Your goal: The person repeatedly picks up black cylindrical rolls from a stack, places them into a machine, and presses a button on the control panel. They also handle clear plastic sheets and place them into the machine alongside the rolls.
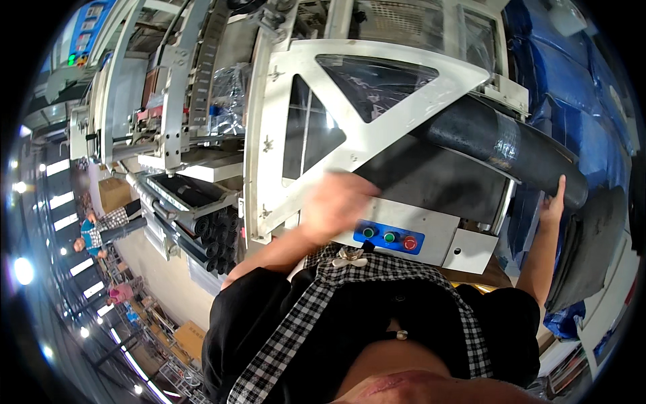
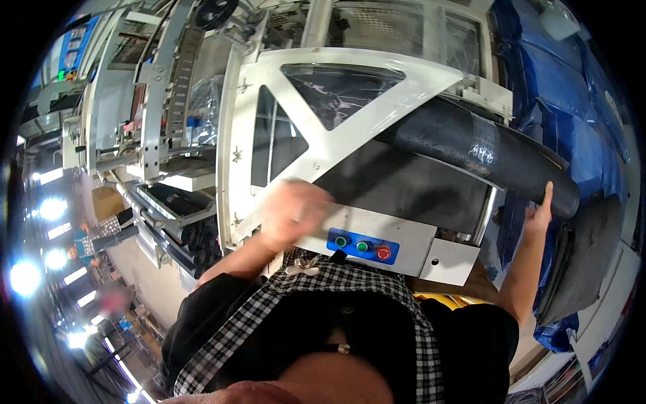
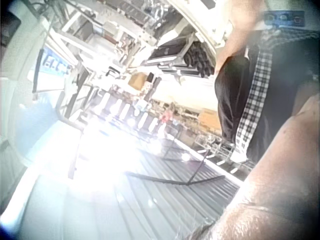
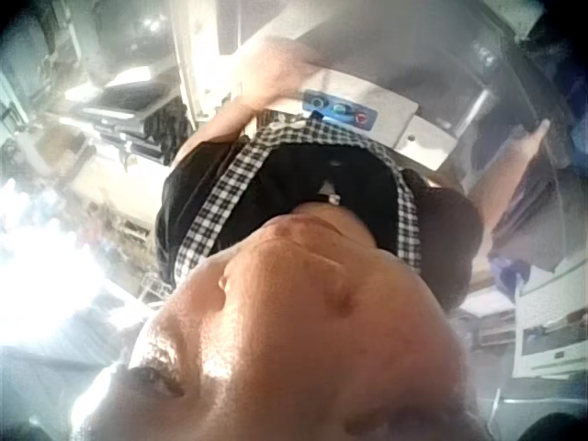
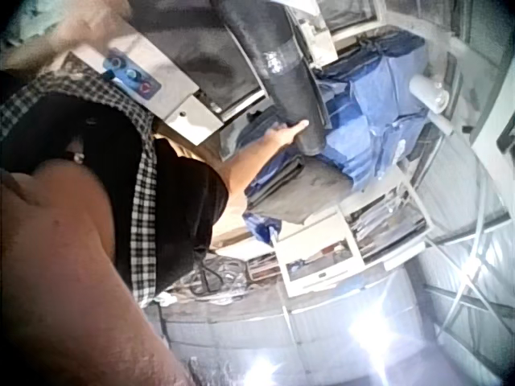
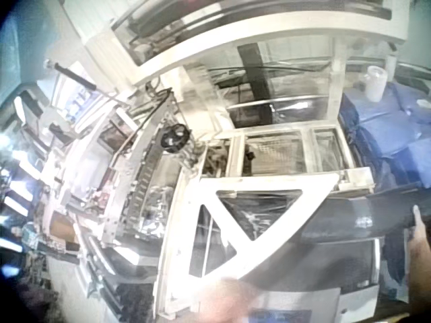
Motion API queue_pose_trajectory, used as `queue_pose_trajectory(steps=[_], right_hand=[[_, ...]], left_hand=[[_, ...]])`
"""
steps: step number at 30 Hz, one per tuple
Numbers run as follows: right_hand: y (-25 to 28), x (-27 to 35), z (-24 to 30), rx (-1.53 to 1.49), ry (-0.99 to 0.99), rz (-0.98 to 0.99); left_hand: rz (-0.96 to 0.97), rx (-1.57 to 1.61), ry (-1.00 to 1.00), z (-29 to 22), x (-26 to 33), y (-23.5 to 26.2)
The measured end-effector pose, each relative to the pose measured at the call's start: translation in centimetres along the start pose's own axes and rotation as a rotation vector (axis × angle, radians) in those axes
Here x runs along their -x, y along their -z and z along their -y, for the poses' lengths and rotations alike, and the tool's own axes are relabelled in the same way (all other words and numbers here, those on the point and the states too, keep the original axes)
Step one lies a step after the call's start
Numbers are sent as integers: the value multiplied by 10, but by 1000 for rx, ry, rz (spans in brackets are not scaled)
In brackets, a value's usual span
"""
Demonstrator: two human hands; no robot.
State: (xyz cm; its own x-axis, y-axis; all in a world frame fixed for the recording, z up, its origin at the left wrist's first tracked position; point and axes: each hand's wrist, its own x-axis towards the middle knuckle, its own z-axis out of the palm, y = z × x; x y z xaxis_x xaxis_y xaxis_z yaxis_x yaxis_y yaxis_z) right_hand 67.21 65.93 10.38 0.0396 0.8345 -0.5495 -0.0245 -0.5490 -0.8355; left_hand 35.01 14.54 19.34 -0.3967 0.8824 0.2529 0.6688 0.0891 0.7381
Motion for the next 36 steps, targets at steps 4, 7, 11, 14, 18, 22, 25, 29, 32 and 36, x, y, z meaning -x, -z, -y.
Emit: queue_pose_trajectory(steps=[4,7,11,14,18,22,25,29,32,36], right_hand=[[31,-10,9,421,463,-340],[49,-24,23,476,462,135],[58,-33,31,524,315,261],[49,-38,31,624,318,410],[24,-31,21,747,402,433],[-5,-21,8,805,617,507],[-26,-10,-1,837,591,533],[-60,7,-10,904,596,576],[-88,25,-16,902,630,574],[-125,49,-20,907,556,604]], left_hand=[[-876,-385,798,85,47,114],[-567,922,1467,139,49,151],[-540,1238,1306,198,29,156],[-624,1264,1263,208,35,150],[-646,1327,1217,200,59,152],[-640,1365,1192,194,60,155],[-684,1352,1242,200,55,154],[-724,1431,1292,220,60,152],[-816,1468,1206,242,66,153],[-918,1577,1159,271,65,161]])
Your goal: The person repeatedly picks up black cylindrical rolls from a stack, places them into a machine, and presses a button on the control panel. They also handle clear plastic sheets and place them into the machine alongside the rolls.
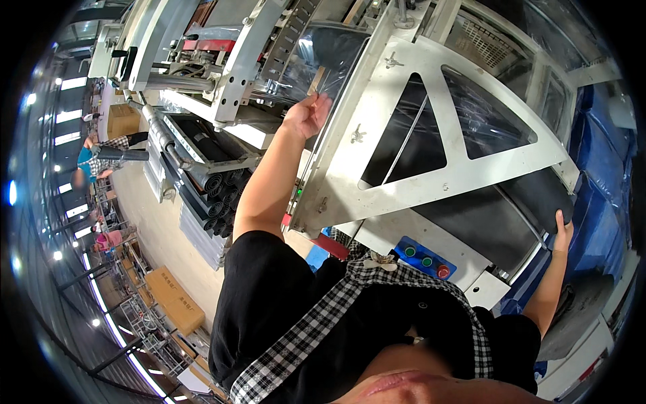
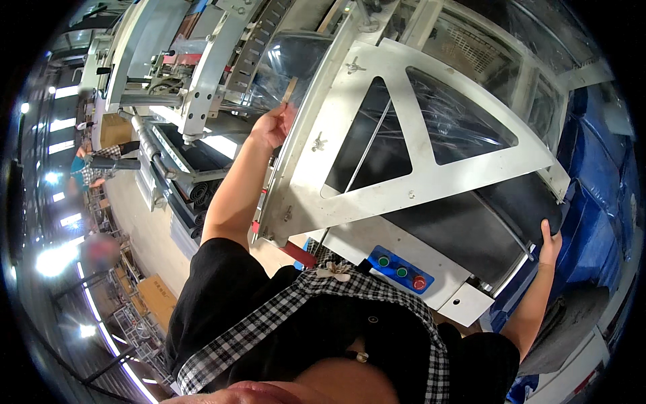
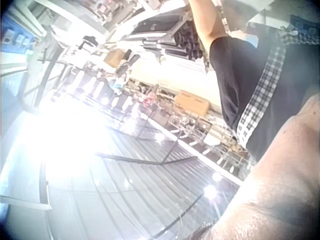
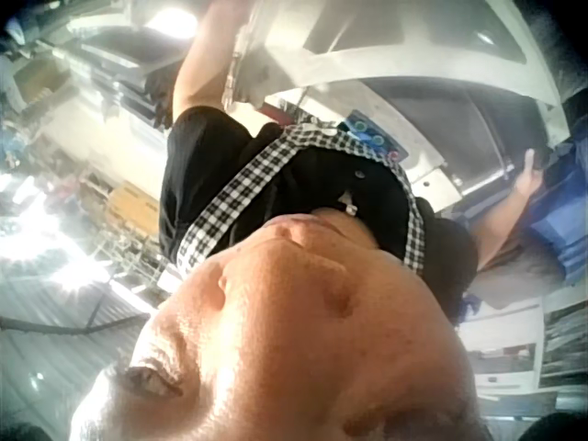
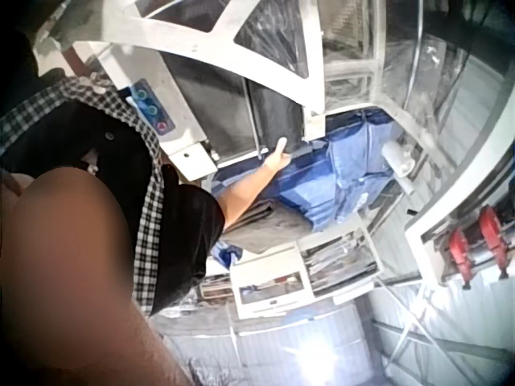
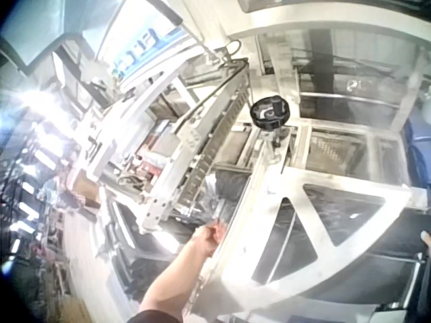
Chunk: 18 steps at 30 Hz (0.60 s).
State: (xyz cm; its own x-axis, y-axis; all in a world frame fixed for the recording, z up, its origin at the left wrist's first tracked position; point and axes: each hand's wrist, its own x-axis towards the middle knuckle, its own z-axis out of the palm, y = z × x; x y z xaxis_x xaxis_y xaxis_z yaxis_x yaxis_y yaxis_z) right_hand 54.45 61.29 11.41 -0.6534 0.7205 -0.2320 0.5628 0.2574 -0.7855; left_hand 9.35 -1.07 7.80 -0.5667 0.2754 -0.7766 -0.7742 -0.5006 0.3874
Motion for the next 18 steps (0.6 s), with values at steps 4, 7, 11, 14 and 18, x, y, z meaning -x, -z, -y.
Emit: queue_pose_trajectory(steps=[4,7,11,14,18], right_hand=[[-29,-5,27,-2,-23,24],[-56,0,44,2,13,49],[-87,12,72,54,70,61],[-109,10,88,81,109,59],[-127,17,92,-47,-17,87]], left_hand=[[-41,203,-3,-10,-12,-5],[-6,301,-66,-7,-11,-9],[45,193,-156,3,-4,-15],[102,144,-131,6,3,-15],[106,209,-110,5,3,-9]])
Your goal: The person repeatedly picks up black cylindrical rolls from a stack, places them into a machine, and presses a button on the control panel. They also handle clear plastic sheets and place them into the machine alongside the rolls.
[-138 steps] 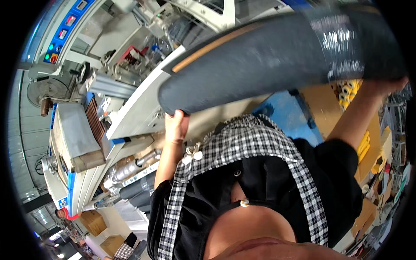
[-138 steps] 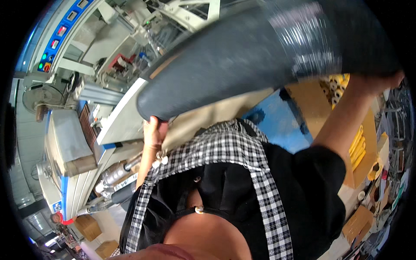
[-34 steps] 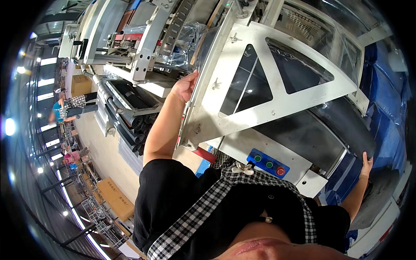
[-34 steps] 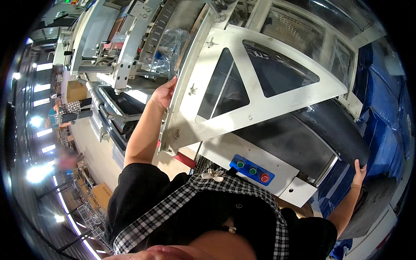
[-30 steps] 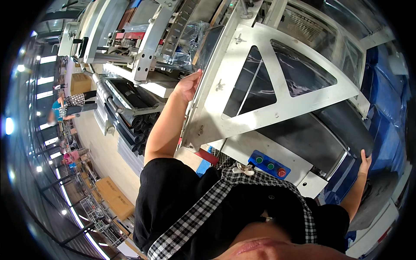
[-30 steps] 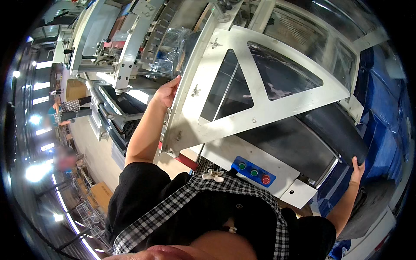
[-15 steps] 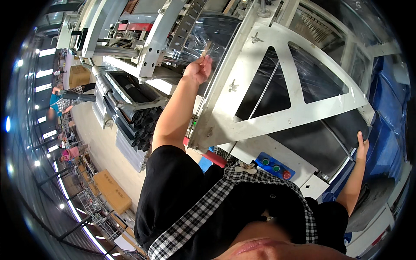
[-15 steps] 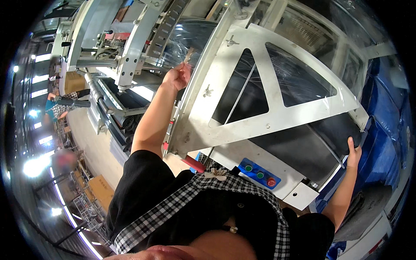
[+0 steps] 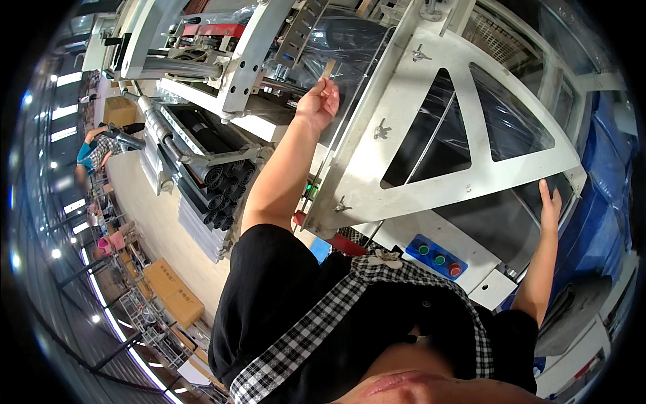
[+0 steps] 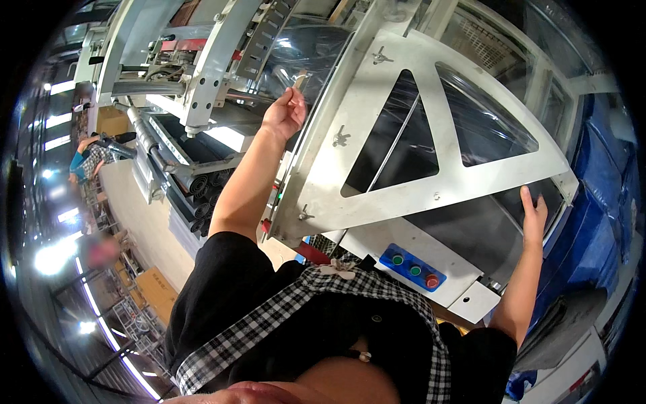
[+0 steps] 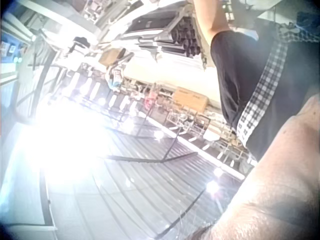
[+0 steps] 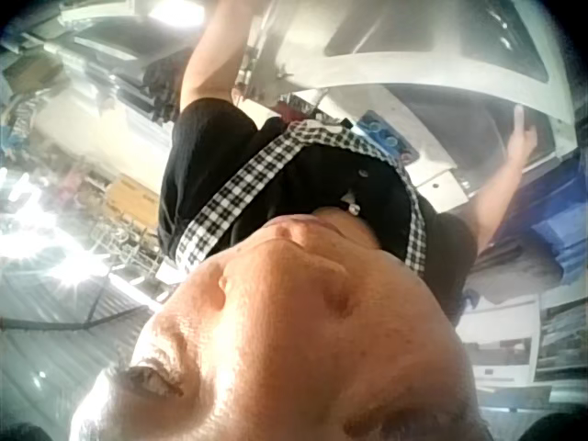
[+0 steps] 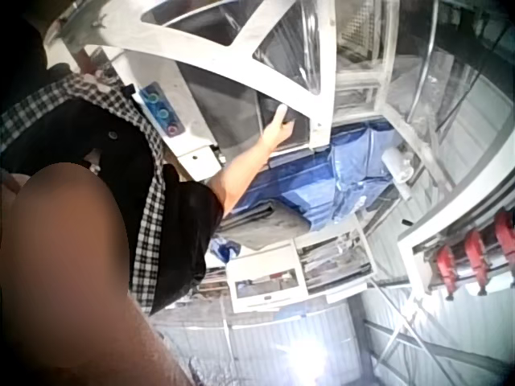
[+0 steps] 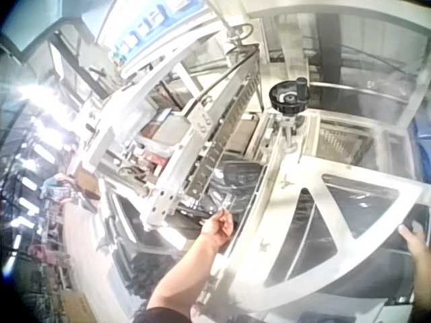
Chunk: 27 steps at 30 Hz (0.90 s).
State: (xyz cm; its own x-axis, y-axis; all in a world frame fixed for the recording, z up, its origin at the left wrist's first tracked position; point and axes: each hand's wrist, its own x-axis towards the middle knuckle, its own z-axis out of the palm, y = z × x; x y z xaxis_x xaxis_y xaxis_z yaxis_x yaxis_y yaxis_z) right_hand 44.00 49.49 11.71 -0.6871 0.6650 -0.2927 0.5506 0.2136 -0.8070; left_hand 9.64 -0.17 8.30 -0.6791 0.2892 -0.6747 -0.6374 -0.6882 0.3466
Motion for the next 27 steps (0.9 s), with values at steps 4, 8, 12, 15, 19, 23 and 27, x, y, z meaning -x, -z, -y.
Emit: queue_pose_trajectory(steps=[4,8,12,15,19,23,27], right_hand=[[-2,23,7,-364,-98,93],[-22,22,33,-885,-178,52],[-87,21,51,-956,-234,-136],[-113,64,57,-855,-224,26],[-106,80,86,-983,-267,58],[-119,60,84,-915,-296,-96],[-123,108,61,-428,-263,148]], left_hand=[[98,-53,-5,1,-9,14],[203,-106,-13,-4,-8,25],[149,-88,-16,-12,-3,16],[294,-86,23,-11,-6,4],[-32,-426,25,-1,-3,3],[45,-226,-2,10,7,-2],[88,-227,115,20,25,-6]])
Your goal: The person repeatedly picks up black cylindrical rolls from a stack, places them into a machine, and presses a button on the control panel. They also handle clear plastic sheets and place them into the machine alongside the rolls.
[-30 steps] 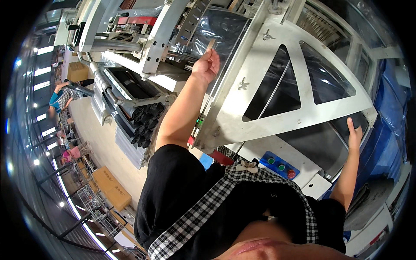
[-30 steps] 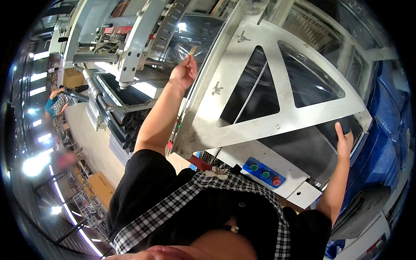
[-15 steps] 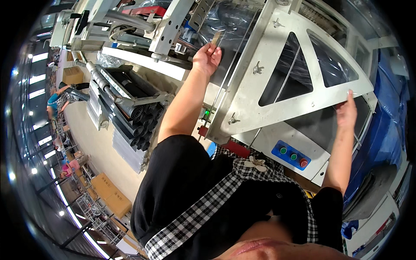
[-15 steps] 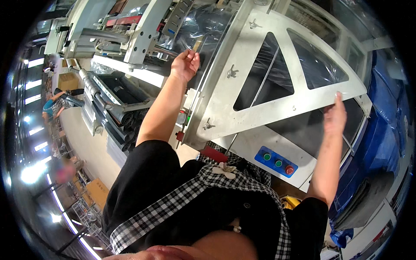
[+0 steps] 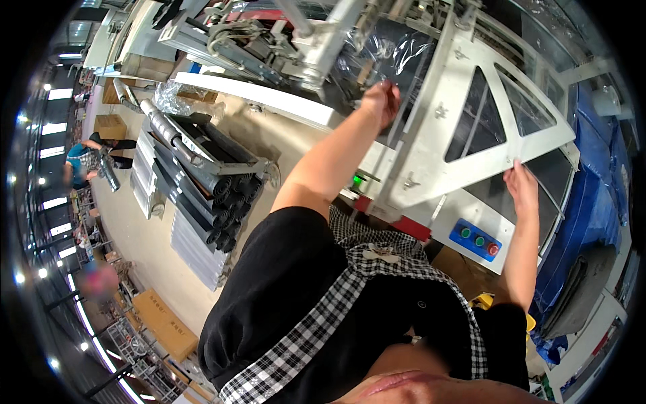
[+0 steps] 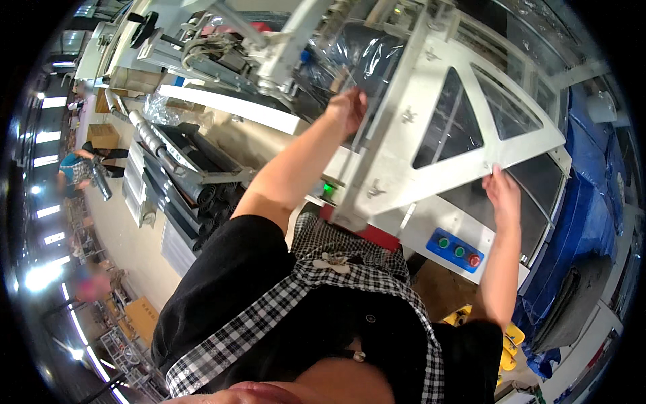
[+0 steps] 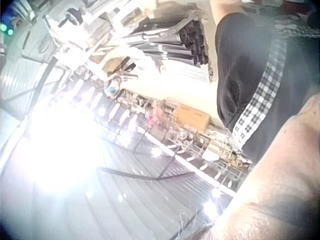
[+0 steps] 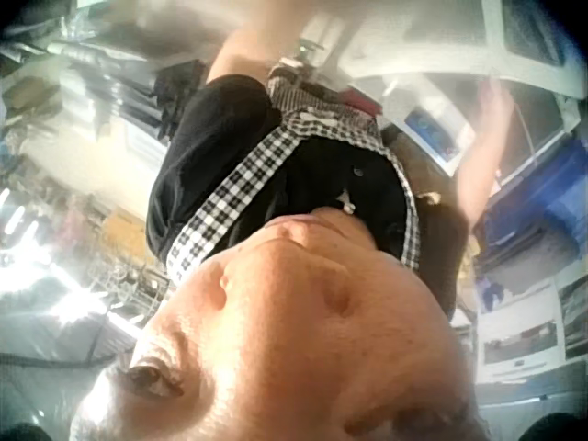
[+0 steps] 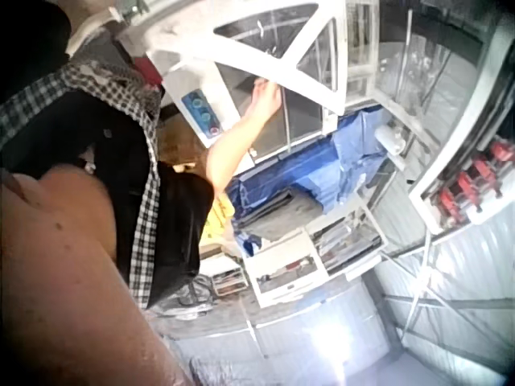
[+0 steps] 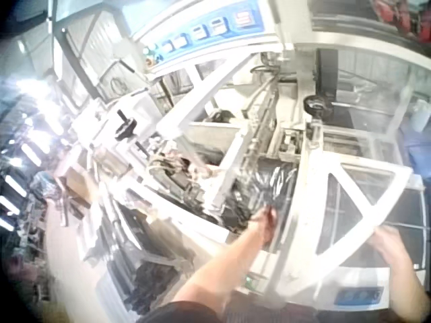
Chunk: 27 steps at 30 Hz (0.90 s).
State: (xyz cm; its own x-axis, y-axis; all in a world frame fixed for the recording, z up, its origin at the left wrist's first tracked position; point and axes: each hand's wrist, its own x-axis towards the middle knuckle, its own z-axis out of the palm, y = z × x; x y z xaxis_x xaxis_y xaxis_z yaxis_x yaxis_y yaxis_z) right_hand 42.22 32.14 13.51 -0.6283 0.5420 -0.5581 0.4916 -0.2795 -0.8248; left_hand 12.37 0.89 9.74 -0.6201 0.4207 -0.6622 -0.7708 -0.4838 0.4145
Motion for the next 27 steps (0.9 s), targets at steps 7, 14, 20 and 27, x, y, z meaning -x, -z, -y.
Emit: queue_pose_trajectory(steps=[7,14,20,27], right_hand=[[-118,203,72,258,768,-192],[-578,178,132,319,770,908],[-931,-6,229,1202,964,240],[-1037,-224,320,1451,638,-265]], left_hand=[[1011,-809,197,-37,147,102],[-67,-1859,-1156,-263,211,258],[-807,-1865,-658,-331,209,379],[-730,-1607,-674,-306,220,381]])
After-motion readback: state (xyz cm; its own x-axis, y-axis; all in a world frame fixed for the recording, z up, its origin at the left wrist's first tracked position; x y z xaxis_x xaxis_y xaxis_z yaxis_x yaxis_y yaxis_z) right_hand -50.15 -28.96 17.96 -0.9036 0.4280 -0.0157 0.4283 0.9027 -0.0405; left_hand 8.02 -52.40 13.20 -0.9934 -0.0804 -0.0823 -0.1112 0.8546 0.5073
